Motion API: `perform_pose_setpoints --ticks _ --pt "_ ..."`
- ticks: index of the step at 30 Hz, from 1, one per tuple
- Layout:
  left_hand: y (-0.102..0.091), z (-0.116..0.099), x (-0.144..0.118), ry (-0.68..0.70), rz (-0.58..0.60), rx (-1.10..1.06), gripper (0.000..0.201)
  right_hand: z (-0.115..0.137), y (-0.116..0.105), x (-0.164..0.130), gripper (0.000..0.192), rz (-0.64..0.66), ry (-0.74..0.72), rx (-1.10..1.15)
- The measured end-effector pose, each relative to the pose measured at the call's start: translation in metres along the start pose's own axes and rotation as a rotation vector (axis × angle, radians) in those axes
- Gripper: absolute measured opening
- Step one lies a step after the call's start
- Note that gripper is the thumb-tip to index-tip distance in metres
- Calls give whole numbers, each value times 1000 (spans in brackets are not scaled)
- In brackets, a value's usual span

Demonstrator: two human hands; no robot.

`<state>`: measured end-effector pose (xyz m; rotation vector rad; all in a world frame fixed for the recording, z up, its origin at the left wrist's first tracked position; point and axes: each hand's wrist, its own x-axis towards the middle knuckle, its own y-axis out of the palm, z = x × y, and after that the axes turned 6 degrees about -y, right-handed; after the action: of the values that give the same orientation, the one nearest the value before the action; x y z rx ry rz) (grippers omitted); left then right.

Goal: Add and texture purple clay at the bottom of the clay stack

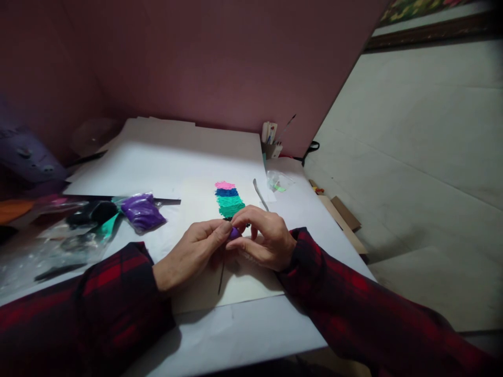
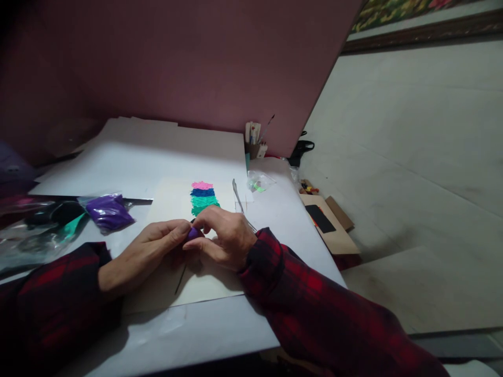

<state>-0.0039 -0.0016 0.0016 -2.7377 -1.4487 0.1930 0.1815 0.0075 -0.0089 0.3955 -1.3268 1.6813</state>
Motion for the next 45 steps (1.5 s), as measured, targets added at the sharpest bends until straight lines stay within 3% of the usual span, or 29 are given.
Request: perform_pose_setpoints --ticks 9,25,31,45 --pt "1 1 -1 -37 49 -88 33 2 -2 0 8 1 -15 14" --pt "1 6 2 -62 -22 -193 28 1 0 0 8 -58 -22 10" --pt "1 6 0 -69 -74 -240 26 0 -1 0 16 -68 11 -44" --pt "1 3 1 -90 -79 -181 27 -1 -1 0 11 -57 -48 -34"
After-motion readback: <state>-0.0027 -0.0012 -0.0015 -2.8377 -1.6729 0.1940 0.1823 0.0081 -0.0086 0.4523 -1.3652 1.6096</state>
